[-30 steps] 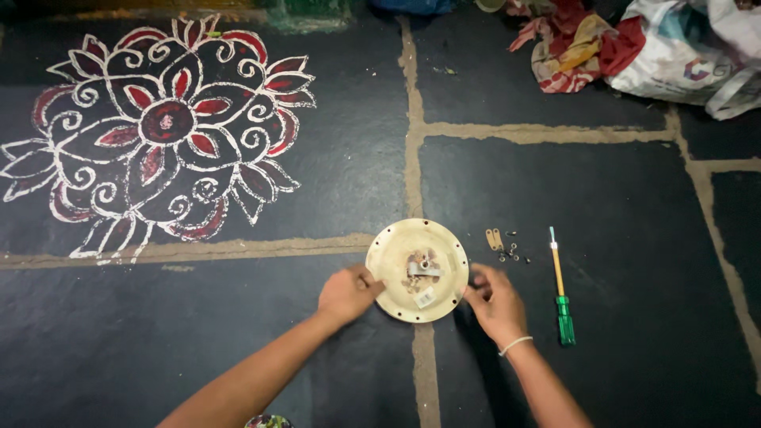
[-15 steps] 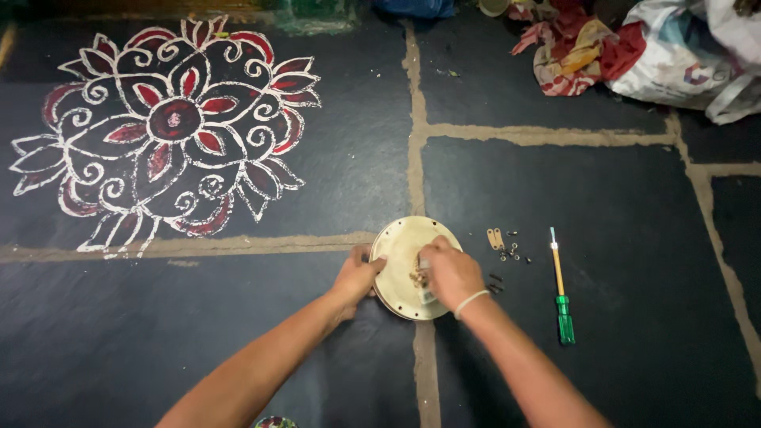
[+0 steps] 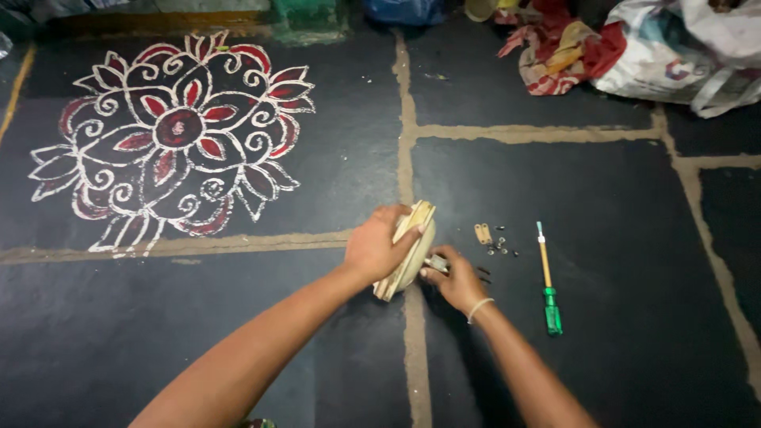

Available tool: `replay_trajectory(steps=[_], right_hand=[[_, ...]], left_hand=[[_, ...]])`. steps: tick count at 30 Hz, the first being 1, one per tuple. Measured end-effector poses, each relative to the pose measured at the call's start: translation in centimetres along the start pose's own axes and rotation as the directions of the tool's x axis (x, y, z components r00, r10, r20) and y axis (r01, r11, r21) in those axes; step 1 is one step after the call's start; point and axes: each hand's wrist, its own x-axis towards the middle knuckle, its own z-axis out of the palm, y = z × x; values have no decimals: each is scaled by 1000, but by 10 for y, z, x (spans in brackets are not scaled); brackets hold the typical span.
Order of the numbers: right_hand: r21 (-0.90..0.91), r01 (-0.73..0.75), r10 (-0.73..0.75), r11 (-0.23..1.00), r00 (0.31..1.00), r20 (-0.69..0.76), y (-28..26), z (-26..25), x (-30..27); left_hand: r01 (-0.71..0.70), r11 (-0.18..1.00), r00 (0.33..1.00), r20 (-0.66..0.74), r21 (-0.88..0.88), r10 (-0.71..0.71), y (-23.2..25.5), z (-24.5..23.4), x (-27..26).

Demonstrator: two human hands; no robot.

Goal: The person assembles a stack of wooden discs by inserting a metal hinge and fastening it with screws. They use a screwdriver to tighten the screws and repeatedly check the alignment of the discs.

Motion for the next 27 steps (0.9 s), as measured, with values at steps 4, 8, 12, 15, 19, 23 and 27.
replay_trajectory(steps=[4, 8, 12, 15, 19, 23, 27], right_hand=[[-183, -189, 230, 965, 944, 238, -17, -13, 10], [-393, -217, 303, 893, 938, 171, -34, -20, 21], [-616, -10, 65, 787, 996, 67, -33, -17, 17], [-661, 115, -171, 742, 985, -20, -23, -6, 10], [-757, 185, -384, 627, 919, -94, -13, 1, 14], [-767, 168, -363, 619, 928, -90, -9, 3, 13], [-595, 133, -201, 792, 978, -49, -15, -14, 9]], left_hand=[[-88, 993, 990, -121, -79, 78, -12, 29, -2], [-108, 913, 981, -193, -393, 33, -13, 58, 14], [227, 933, 956, -120, -280, -268, -4, 67, 27], [394, 883, 903, -68, -255, -423, -2, 61, 38], [404, 847, 886, -82, -345, -456, -2, 48, 46], [478, 792, 847, -40, -379, -530, -2, 49, 50], [408, 841, 884, -76, -354, -461, -3, 50, 48]])
